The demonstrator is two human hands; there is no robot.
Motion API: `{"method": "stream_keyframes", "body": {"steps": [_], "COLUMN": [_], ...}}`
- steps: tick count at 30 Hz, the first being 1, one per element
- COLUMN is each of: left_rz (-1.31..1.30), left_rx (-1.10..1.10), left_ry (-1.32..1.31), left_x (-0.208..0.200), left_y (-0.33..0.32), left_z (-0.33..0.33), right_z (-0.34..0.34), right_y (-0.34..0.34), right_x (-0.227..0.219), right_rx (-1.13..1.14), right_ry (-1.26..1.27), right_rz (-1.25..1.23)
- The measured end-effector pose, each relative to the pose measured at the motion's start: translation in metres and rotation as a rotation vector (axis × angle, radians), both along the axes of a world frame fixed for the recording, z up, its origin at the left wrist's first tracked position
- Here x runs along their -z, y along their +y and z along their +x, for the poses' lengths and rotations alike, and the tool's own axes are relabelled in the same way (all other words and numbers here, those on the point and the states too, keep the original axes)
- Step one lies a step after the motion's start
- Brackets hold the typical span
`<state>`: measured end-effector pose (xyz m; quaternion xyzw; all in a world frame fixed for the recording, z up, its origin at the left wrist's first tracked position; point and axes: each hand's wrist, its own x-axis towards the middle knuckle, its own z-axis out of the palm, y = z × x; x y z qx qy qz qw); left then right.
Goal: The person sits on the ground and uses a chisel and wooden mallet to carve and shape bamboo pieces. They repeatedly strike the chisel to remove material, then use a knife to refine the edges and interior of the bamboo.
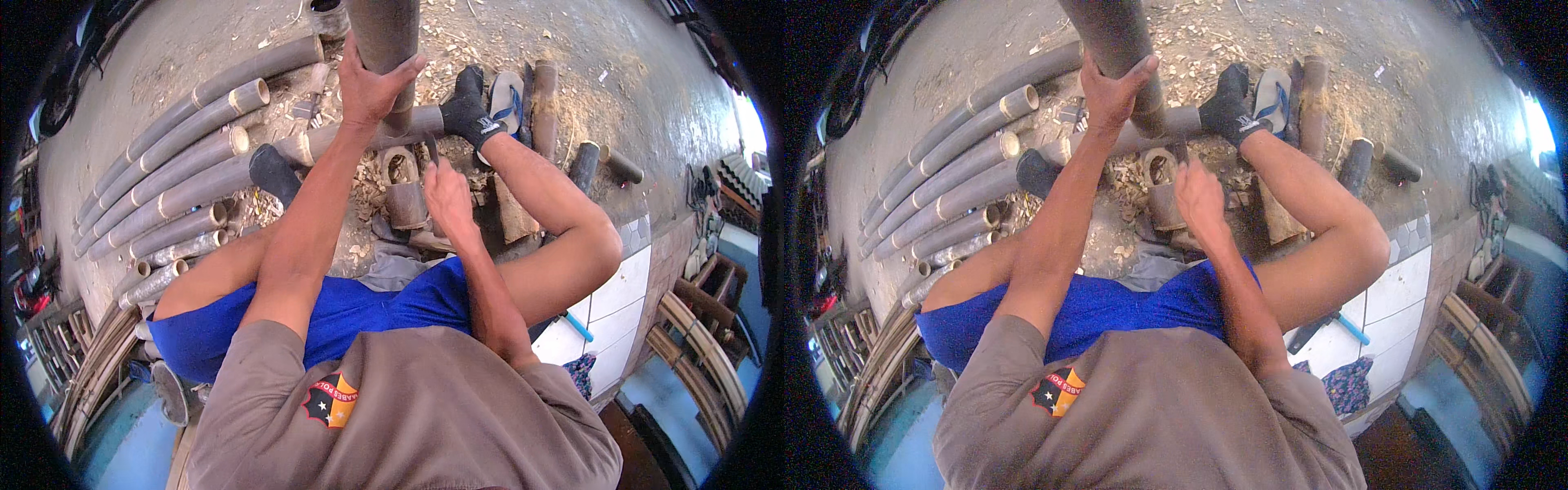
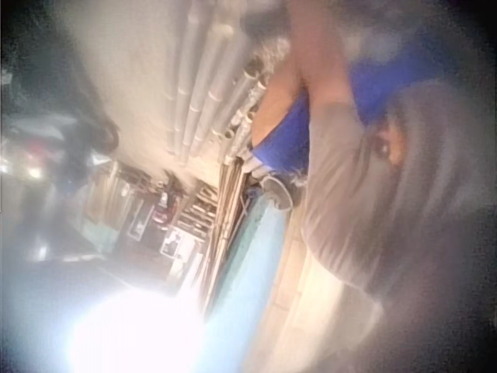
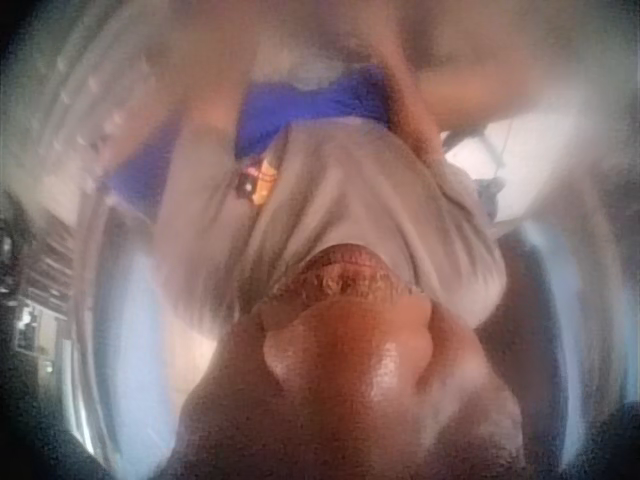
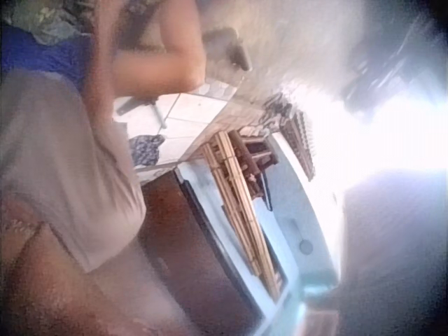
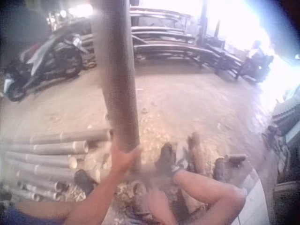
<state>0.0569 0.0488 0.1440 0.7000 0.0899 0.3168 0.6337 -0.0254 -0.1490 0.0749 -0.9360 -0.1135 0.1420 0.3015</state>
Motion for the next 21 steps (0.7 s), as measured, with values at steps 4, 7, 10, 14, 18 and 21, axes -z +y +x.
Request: {"method": "stream_keyframes", "body": {"steps": [4,7,10,14,18,21], "left_rz": [-0.026,0.028,0.002,0.029,-0.034,-0.023], "left_rx": [0.003,-0.002,-0.001,-0.019,0.005,0.017], "left_ry": [0.008,0.007,-0.003,-0.013,0.013,0.045], "left_x": [0.004,-0.001,-0.005,0.003,0.001,-0.003], "left_y": [-0.002,-0.002,-0.006,0.004,-0.002,-0.004], "left_z": [0.004,0.001,0.001,0.002,0.007,0.006], "right_z": [0.031,0.026,0.005,-0.021,0.017,0.017], "right_y": [0.030,0.033,0.012,-0.006,0.029,0.031], "right_x": [0.003,0.009,0.013,0.020,0.022,0.024], "right_rx": [-0.042,-0.060,-0.095,-0.078,0.028,0.001], "right_ry": [-0.071,-0.070,0.050,0.015,-0.108,-0.093], "right_rz": [-0.109,-0.174,-0.216,-0.138,-0.032,-0.059]}}
